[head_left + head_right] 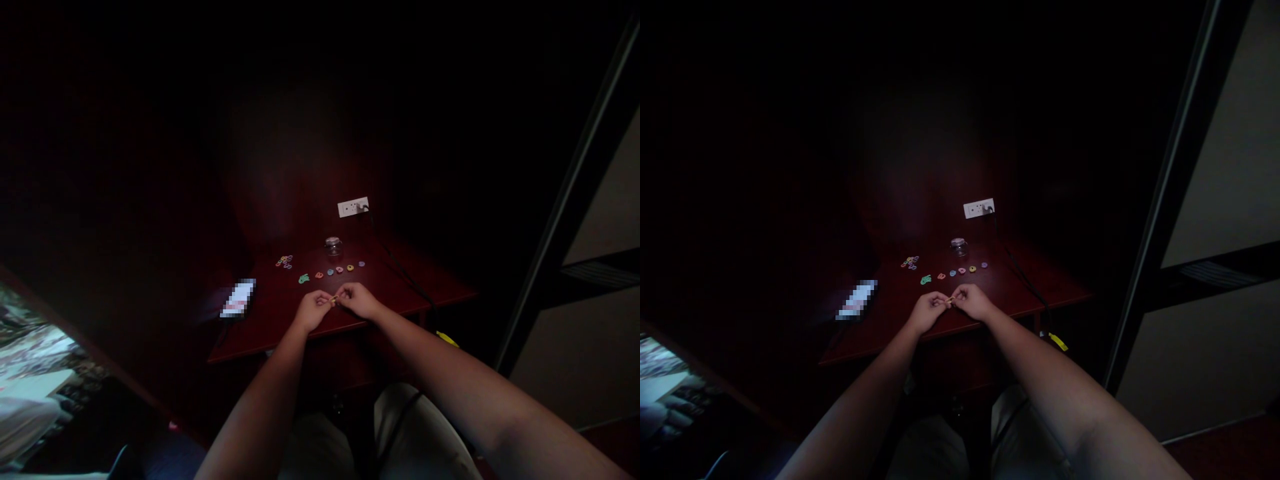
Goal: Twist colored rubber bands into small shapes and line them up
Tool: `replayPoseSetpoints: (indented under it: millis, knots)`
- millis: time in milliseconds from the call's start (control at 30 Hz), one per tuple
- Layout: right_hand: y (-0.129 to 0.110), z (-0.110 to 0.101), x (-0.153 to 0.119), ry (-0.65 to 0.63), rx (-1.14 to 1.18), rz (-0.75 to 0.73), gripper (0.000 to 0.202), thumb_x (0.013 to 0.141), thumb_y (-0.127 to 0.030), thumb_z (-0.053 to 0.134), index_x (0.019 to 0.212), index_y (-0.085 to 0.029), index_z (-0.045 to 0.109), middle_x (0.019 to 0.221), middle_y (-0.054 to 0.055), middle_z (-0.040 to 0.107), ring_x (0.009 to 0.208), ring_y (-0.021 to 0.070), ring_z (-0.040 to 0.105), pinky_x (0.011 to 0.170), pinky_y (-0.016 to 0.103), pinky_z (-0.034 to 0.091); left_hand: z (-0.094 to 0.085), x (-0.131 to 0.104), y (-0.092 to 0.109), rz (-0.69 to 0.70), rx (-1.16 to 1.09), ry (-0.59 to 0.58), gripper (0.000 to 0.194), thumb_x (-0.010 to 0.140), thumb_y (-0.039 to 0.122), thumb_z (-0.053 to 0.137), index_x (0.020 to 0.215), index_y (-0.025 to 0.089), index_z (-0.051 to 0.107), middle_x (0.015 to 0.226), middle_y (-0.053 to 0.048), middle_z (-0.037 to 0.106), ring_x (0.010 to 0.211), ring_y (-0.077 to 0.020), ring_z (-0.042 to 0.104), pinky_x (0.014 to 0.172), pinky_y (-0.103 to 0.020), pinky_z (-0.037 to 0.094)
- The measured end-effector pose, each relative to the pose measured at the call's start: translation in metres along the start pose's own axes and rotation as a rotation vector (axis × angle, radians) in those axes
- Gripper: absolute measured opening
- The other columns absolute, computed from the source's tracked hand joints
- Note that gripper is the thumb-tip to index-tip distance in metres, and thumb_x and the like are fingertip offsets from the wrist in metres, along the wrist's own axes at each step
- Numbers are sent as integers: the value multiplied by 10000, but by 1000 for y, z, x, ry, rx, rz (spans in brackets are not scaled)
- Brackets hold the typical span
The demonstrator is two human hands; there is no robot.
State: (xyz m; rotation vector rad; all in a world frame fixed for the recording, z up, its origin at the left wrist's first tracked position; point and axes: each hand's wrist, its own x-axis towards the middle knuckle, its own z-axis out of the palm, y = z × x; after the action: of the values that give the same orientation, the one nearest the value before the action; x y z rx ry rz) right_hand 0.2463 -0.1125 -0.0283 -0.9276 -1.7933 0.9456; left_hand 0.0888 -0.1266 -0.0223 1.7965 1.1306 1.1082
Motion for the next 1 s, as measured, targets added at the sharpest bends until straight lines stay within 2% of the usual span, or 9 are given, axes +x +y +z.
replayPoseSetpoints:
  millis: [333, 567, 800, 1000]
  knots:
    - [-1, -2, 0, 26, -83, -6, 104, 614, -220, 575, 640, -131, 526, 495, -48, 438, 446, 58, 365, 422, 170, 278, 1, 0, -2, -45, 9, 20, 176, 608, 252, 623, 682, 105, 558, 595, -27, 589, 539, -90, 525, 516, -189, 389]
    - [-3, -1, -1, 26, -91, -40, 64, 620, -178, 540, 616, -142, 487, 526, -41, 451, 481, 65, 388, 457, 178, 307, 0, -3, -2, 27, 64, -87, 194, 617, 293, 614, 666, 112, 563, 592, -6, 557, 533, -75, 483, 519, -183, 370]
    - [-4, 1, -3, 23, -64, -51, 52, 617, -157, 521, 628, -149, 471, 509, -52, 424, 477, 63, 376, 458, 176, 309, 0, -2, -6, 51, 156, -35, 234, 655, 341, 573, 684, 109, 585, 593, -12, 555, 525, -75, 466, 493, -179, 348]
    - [-4, 1, -4, -2, -59, -36, 46, 611, -141, 513, 617, -150, 469, 523, -47, 430, 481, 62, 387, 459, 176, 312, 1, -2, -6, 44, 72, -49, 228, 616, 303, 617, 727, 108, 576, 623, -14, 563, 559, -77, 489, 540, -189, 386]
